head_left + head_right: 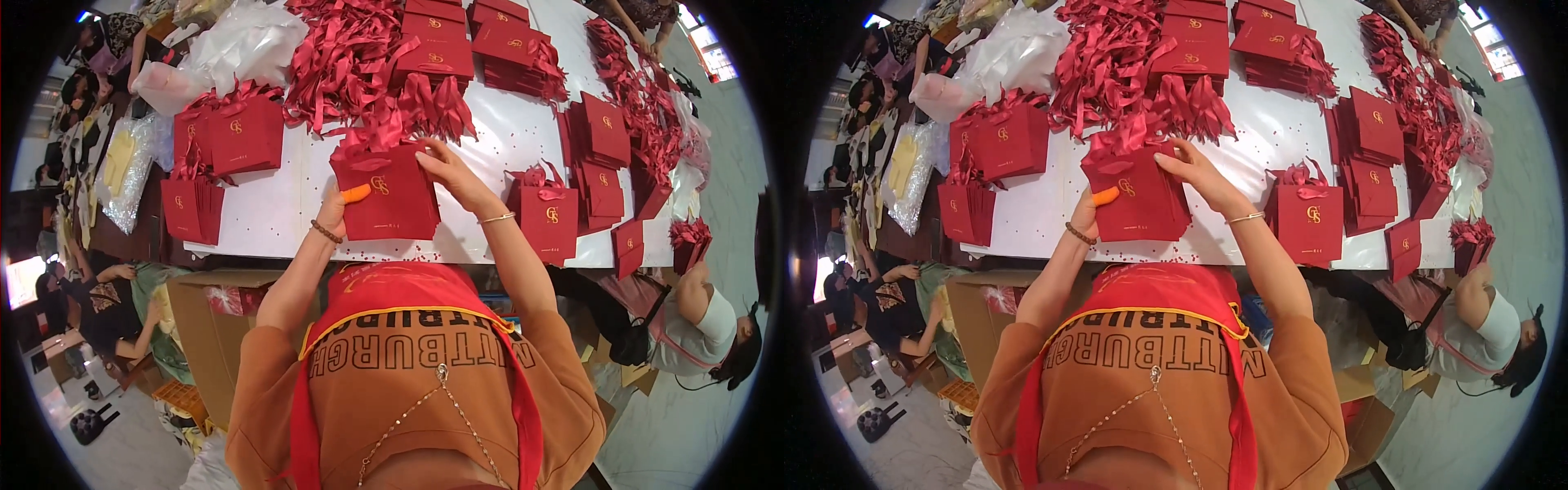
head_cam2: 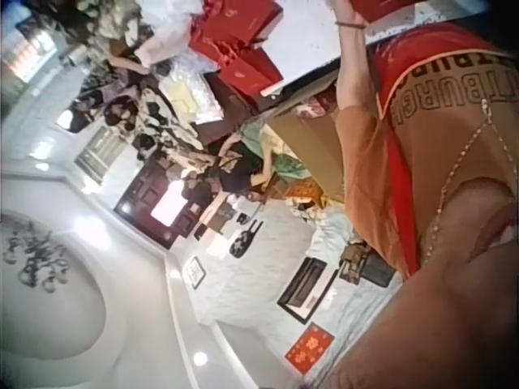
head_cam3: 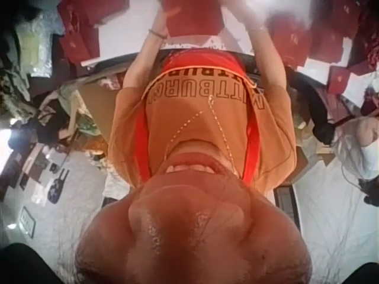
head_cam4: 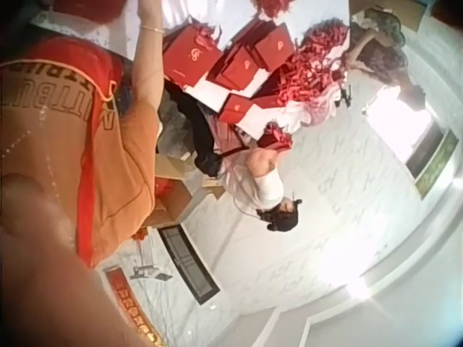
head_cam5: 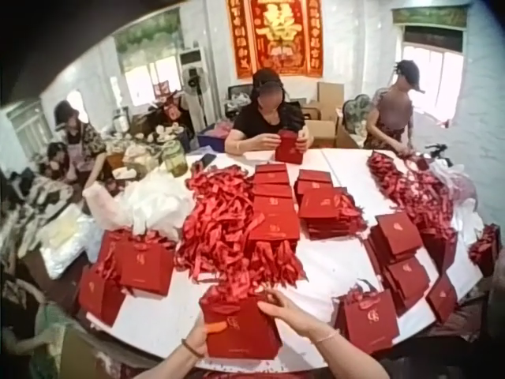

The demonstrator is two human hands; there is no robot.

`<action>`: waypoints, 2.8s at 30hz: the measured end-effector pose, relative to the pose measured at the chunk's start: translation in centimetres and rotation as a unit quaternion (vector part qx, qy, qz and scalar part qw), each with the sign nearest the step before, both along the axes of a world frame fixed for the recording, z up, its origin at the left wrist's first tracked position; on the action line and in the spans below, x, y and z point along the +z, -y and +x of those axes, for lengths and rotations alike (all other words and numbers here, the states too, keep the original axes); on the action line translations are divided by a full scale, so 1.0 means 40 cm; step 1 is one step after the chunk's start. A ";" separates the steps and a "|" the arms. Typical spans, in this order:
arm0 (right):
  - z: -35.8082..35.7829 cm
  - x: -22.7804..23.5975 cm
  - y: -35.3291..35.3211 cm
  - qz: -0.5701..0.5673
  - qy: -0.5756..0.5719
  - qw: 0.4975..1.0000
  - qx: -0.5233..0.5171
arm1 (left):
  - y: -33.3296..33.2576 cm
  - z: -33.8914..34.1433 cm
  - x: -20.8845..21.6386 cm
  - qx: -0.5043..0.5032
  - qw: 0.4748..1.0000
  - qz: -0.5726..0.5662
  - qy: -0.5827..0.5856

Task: Tying red ribbons onto small red gift bags.

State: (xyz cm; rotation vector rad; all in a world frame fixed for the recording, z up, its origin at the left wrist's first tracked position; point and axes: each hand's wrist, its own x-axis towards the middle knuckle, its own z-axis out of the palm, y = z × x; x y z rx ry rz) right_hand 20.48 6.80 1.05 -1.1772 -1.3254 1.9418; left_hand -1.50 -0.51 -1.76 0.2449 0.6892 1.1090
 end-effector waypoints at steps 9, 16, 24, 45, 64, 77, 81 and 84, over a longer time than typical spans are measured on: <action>0.020 0.148 -0.009 0.050 -0.047 0.996 0.063 | 0.007 -0.039 0.014 0.014 0.989 0.122 -0.088; 0.030 0.181 -0.057 0.445 0.227 0.826 0.263 | 0.014 -0.061 -0.017 -0.057 0.968 0.132 -0.207; 0.016 0.145 -0.021 0.405 0.277 0.834 0.253 | 0.020 -0.054 0.014 -0.056 0.918 0.166 -0.357; 0.025 0.146 -0.025 0.062 0.094 0.982 0.151 | 0.042 -0.062 0.008 -0.038 0.967 0.090 -0.234; -0.025 0.109 -0.011 0.042 0.041 0.993 0.102 | -0.005 -0.082 -0.005 -0.021 0.911 0.181 -0.370; -0.047 0.101 -0.021 0.059 0.062 0.988 0.129 | -0.030 -0.114 -0.114 -0.090 0.897 0.216 -0.375; -0.020 0.088 -0.053 -0.152 -0.091 0.975 0.130 | -0.041 -0.105 -0.085 -0.084 0.892 0.218 -0.386; -0.023 0.115 -0.034 0.043 0.085 0.988 0.118 | -0.062 -0.117 -0.099 -0.111 0.888 0.222 -0.388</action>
